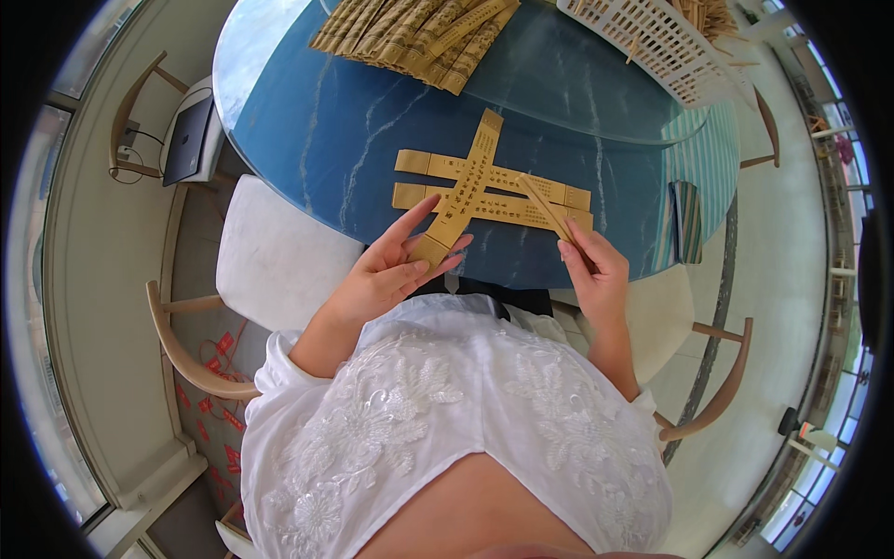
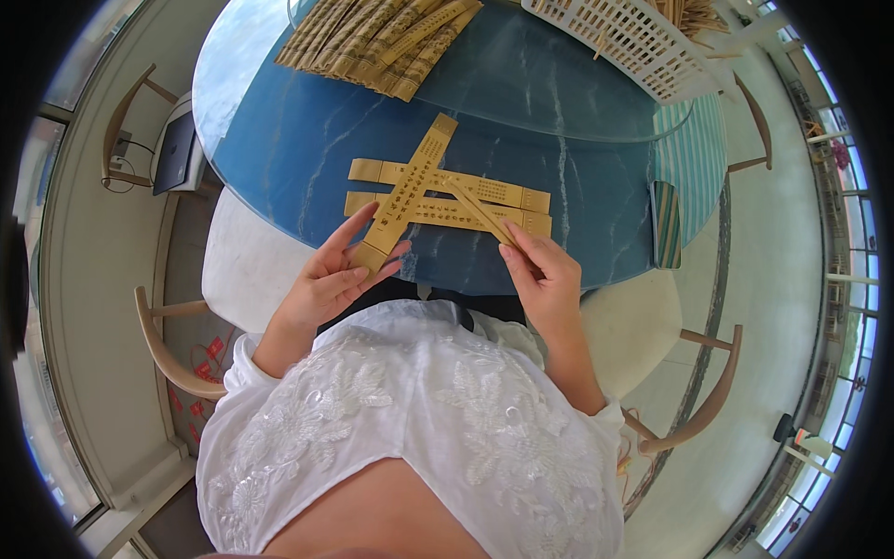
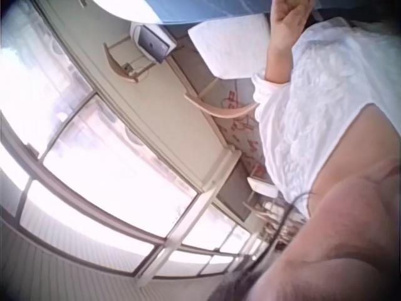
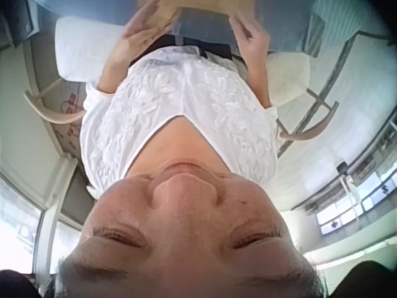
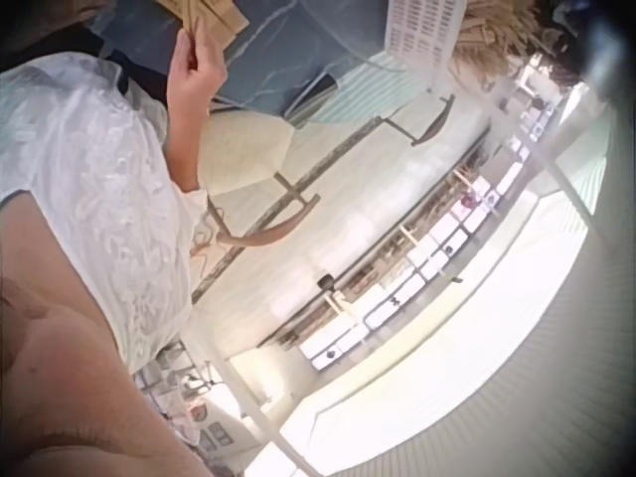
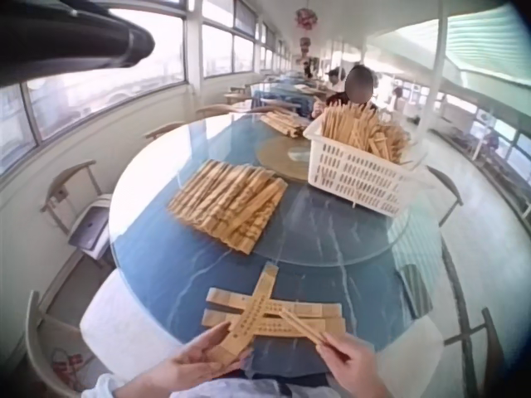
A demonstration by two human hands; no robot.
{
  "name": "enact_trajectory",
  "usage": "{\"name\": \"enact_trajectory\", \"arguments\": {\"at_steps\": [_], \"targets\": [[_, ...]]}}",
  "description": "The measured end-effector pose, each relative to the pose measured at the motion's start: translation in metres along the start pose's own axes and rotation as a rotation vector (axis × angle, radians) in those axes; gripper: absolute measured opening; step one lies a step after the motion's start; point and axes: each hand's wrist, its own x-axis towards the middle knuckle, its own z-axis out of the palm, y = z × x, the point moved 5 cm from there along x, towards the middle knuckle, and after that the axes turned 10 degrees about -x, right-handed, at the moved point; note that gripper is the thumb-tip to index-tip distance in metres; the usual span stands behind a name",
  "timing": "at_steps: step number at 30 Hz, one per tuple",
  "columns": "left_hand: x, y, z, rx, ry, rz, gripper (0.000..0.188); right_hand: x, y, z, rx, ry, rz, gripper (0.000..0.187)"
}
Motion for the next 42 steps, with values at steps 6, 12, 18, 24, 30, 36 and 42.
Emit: {"name": "enact_trajectory", "arguments": {"at_steps": [6,12,18,24,30,36,42], "targets": [[-0.003,0.004,0.005,0.372,0.009,0.149,0.061,0.002,-0.018,0.013,0.121,-0.068,0.053,0.030],[-0.019,0.026,0.025,1.532,-0.038,0.783,0.028,0.001,-0.007,0.012,0.606,-0.211,0.368,0.033],[-0.024,0.003,0.053,1.875,-0.321,1.257,0.023,-0.006,-0.020,0.037,0.852,-0.510,0.607,0.033],[-0.023,-0.012,0.048,1.906,-0.515,1.338,0.020,-0.006,-0.026,0.055,0.834,-0.548,0.656,0.032],[-0.027,-0.007,0.036,1.894,-0.428,1.390,0.019,-0.002,-0.024,0.056,0.812,-0.524,0.631,0.032],[-0.016,0.003,0.036,1.917,-0.286,1.335,0.029,0.003,-0.024,0.056,0.813,-0.630,0.591,0.032],[-0.021,0.008,0.049,1.900,-0.424,1.335,0.026,0.019,-0.045,0.062,0.812,-0.834,0.499,0.032]]}}
